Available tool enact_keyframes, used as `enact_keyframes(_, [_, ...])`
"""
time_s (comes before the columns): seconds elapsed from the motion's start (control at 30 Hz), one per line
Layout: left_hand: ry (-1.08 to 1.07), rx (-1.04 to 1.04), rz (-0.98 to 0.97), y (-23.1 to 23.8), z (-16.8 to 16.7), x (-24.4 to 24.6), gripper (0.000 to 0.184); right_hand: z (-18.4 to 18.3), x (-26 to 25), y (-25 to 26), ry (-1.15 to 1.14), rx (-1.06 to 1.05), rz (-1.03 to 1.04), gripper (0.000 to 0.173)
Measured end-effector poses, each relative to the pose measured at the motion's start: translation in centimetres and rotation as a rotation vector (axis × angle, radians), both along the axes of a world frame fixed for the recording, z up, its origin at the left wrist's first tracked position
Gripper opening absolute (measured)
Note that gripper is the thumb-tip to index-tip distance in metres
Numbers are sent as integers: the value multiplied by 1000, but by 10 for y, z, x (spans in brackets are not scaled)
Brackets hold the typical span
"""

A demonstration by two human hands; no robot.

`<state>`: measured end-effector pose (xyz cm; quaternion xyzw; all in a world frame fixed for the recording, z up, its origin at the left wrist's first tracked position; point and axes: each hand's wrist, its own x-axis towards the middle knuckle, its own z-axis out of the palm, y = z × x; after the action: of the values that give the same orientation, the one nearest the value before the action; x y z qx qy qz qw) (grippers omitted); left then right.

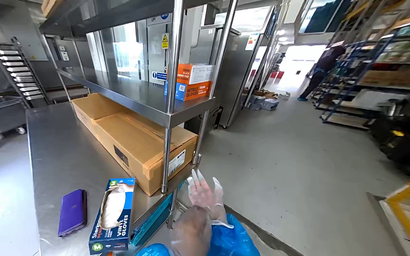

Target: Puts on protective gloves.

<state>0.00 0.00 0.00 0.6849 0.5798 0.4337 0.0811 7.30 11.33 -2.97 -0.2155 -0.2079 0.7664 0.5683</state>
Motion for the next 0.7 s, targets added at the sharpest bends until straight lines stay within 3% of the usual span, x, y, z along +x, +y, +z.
enact_keyframes(0.07, [-96, -240, -71, 2, -5, -12, 34, 18, 5, -16, -41, 12, 2, 84])
enact_keyframes(0.23, [-35, 118, -157, 4, -26, -9, 24, 26, 13, -20, -117, 114, 45, 82])
enact_keyframes(0.37, [22, 217, -68, 8, -32, -8, 12, 12, 3, -10, -100, 74, 14, 81])
enact_keyframes(0.47, [50, 126, -12, 8, -28, -7, 12, 7, -3, -5, -13, 74, 82, 82])
enact_keyframes(0.53, [21, 27, -30, 6, -22, -6, 15, 5, -1, -5, -71, 140, 116, 77])
enact_keyframes(0.63, [-120, -178, -205, 8, -16, -17, 20, 15, 0, -10, -151, 14, 45, 54])
enact_keyframes(0.7, [-140, -229, -326, 10, -12, -23, 20, 22, 1, -15, -131, -92, 17, 50])
